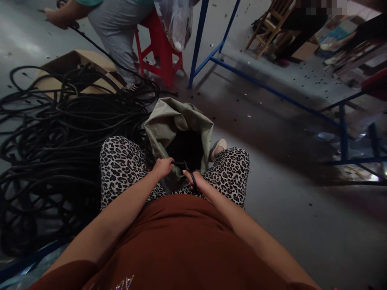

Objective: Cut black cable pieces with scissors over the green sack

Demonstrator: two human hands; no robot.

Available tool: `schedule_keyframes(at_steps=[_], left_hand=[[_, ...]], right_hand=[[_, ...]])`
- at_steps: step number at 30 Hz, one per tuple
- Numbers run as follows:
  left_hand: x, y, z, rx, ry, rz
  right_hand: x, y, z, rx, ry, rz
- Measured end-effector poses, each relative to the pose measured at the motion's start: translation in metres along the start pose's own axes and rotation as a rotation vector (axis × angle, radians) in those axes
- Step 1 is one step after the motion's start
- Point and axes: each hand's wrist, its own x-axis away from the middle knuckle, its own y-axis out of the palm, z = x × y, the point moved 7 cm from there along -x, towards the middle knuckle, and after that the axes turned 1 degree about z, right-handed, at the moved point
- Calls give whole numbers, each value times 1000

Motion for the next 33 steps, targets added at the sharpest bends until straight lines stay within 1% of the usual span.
schedule_keyframes(at_steps=[4,7,9,11,15,21,26,33], left_hand=[[0,1,-1,-1,-11,-1],[-1,-1,-1,15,-15,17],[-1,-4,-2,33,-26,49],[-2,-7,-3,64,-36,94],[-2,-11,-5,124,-55,144],[-1,-12,-3,152,-53,140],[-1,-9,0,154,-26,101],[-1,-5,5,114,38,70]], right_hand=[[4,-3,-5,-19,-35,16],[10,-7,-9,-47,-15,37],[15,-6,-9,-94,29,9],[19,-3,-10,-145,68,-47],[23,5,-9,-169,101,-122],[18,9,-4,-150,125,-143],[19,9,-9,-177,81,-155],[21,7,-11,-136,105,-133]])
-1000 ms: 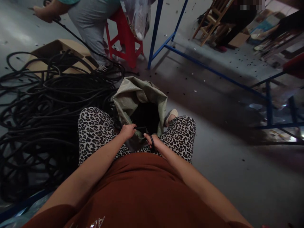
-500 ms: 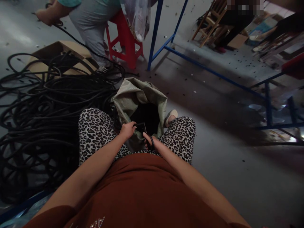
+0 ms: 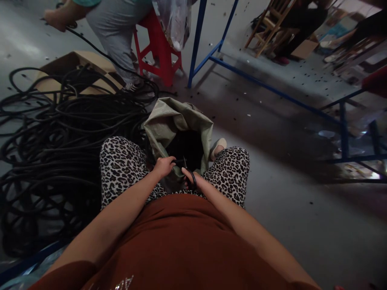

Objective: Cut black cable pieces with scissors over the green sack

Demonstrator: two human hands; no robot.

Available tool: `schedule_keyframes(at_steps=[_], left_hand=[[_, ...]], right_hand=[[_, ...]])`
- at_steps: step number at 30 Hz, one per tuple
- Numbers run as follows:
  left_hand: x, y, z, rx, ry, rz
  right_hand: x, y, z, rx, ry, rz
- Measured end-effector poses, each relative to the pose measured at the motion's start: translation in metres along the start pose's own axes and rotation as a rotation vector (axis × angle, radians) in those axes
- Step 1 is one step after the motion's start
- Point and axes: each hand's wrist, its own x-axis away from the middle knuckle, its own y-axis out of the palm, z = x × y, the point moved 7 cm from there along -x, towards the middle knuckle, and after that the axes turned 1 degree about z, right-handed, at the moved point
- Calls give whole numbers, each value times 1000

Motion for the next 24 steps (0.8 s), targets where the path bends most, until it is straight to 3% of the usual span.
schedule_keyframes(at_steps=[7,14,24], left_hand=[[-2,6,0,12,41,-28],[1,1,-5,56,-10,-8],[0,4,-5,-11,-35,-33]], right_hand=[[1,-3,-1,19,-30,0],[4,-3,-7,-62,-75,8],[-3,-9,-4,51,-114,78]])
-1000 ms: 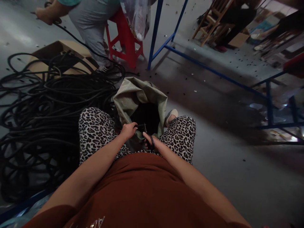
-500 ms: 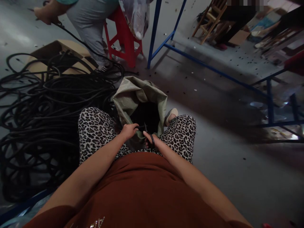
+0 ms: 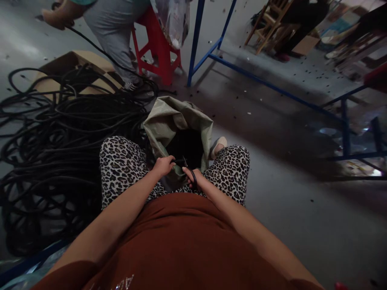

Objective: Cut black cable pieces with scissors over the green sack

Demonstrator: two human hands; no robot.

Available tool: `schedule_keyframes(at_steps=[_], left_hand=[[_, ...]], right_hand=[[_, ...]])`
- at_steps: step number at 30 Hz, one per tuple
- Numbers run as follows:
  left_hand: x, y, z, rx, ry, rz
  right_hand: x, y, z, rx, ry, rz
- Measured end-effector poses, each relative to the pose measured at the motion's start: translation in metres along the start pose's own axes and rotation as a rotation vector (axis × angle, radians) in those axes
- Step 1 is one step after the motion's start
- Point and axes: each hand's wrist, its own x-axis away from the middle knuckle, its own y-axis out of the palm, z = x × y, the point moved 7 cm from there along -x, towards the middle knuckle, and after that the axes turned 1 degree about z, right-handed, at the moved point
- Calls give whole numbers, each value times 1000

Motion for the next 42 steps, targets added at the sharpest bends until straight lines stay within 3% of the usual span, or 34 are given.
schedule_keyframes(at_steps=[18,25,42], left_hand=[[-3,7,-2,-91,-46,-61],[-2,-1,-6,-34,-97,5],[-3,3,-1,24,-33,22]], right_hand=[[-9,-5,7,97,-21,74],[5,5,4,-14,67,-52],[1,13,6,-37,48,-113]])
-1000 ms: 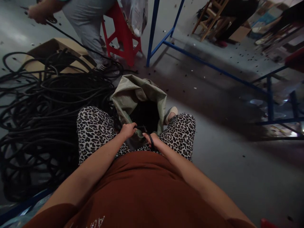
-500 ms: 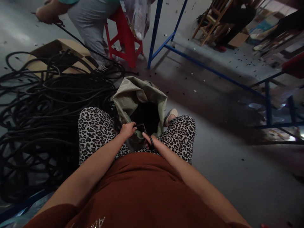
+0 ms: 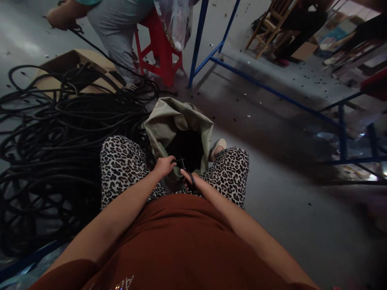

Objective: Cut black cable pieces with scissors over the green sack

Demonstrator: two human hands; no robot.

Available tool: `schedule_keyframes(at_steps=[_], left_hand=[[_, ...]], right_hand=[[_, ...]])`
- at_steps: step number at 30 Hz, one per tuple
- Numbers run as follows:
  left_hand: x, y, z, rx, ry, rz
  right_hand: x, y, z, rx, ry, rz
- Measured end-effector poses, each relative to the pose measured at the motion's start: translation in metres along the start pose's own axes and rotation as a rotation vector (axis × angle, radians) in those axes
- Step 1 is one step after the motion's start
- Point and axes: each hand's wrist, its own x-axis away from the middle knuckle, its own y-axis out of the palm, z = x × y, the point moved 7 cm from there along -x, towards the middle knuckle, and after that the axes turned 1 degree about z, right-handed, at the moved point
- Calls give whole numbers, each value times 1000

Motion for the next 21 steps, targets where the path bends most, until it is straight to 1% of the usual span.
schedule_keyframes(at_steps=[6,12,21], left_hand=[[1,4,2,37,32,-33],[1,5,3,55,33,-59],[1,7,2,57,42,-38]], right_hand=[[-4,-2,3,8,24,8],[-8,-2,4,32,1,2],[-1,-2,0,24,-17,4]])
